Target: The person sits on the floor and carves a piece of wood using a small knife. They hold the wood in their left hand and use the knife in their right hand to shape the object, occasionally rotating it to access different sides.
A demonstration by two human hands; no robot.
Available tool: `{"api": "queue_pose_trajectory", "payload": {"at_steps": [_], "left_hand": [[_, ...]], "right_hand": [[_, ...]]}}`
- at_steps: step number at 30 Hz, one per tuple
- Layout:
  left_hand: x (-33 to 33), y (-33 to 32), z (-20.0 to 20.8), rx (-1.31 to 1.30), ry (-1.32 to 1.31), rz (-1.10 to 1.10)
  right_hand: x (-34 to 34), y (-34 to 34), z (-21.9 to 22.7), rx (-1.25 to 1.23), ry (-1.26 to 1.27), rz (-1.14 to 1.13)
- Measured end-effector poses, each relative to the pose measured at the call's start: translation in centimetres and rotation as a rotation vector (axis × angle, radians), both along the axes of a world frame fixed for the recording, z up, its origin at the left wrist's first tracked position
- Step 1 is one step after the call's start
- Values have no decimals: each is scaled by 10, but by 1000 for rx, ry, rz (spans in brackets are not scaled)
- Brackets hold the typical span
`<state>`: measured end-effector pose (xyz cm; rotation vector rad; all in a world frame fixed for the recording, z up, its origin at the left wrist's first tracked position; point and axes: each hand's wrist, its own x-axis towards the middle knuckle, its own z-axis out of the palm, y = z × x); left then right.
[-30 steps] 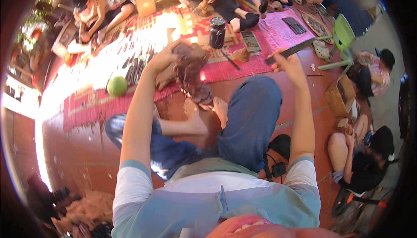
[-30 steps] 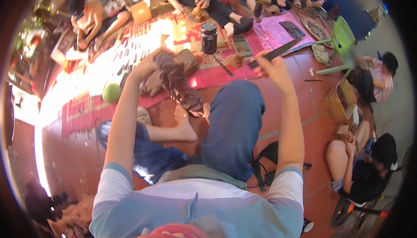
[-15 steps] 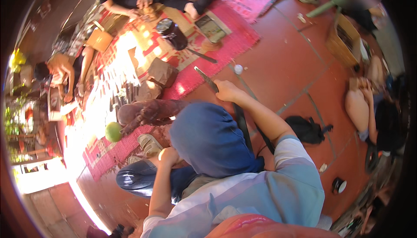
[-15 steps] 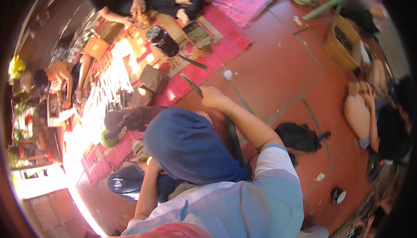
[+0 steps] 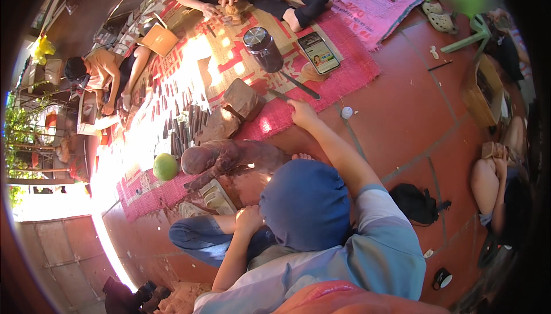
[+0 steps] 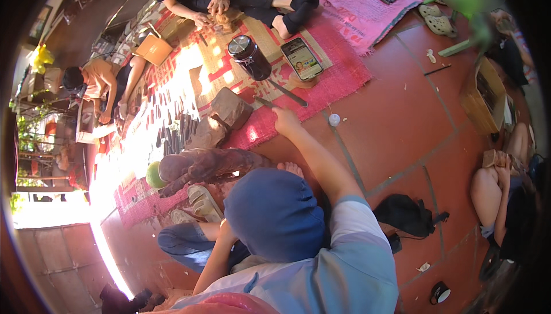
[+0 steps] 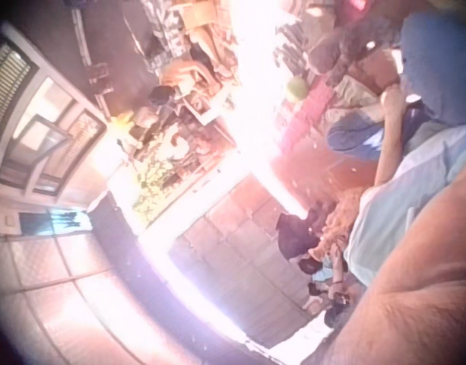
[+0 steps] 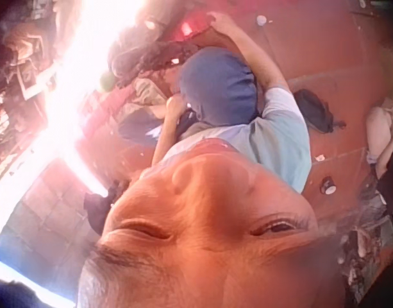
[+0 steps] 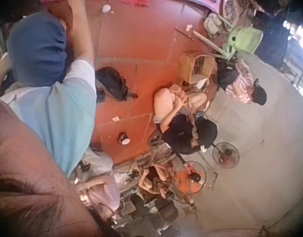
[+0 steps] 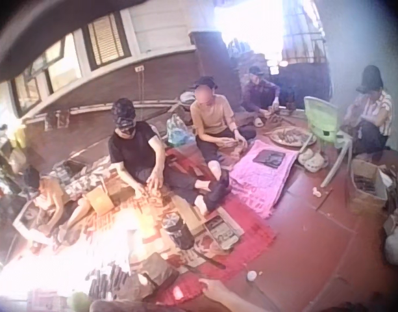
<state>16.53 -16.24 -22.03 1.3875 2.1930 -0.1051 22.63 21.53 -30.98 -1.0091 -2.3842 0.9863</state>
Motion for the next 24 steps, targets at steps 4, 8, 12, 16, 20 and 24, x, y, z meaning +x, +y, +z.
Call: {"api": "queue_pose_trajectory", "payload": {"at_steps": [4, 8, 12, 16, 20, 24], "left_hand": [[2, 5, 8, 97, -120, 60], [-13, 6, 13, 421, -428, 209], [-32, 29, 57, 972, -712, 611], [-31, 59, 136, 1435, -747, 561], [-28, 83, 171, 1351, -427, 498], [-30, 109, 173, 1346, -295, 486]], "right_hand": [[76, -30, 3, -646, 89, 253], [152, -30, 113, -777, 138, 345], [204, -11, 239, -623, 108, 128], [226, -9, 300, -490, 158, 12], [187, -45, 308, -415, 122, 2], [124, -89, 273, -531, 155, 159]]}}
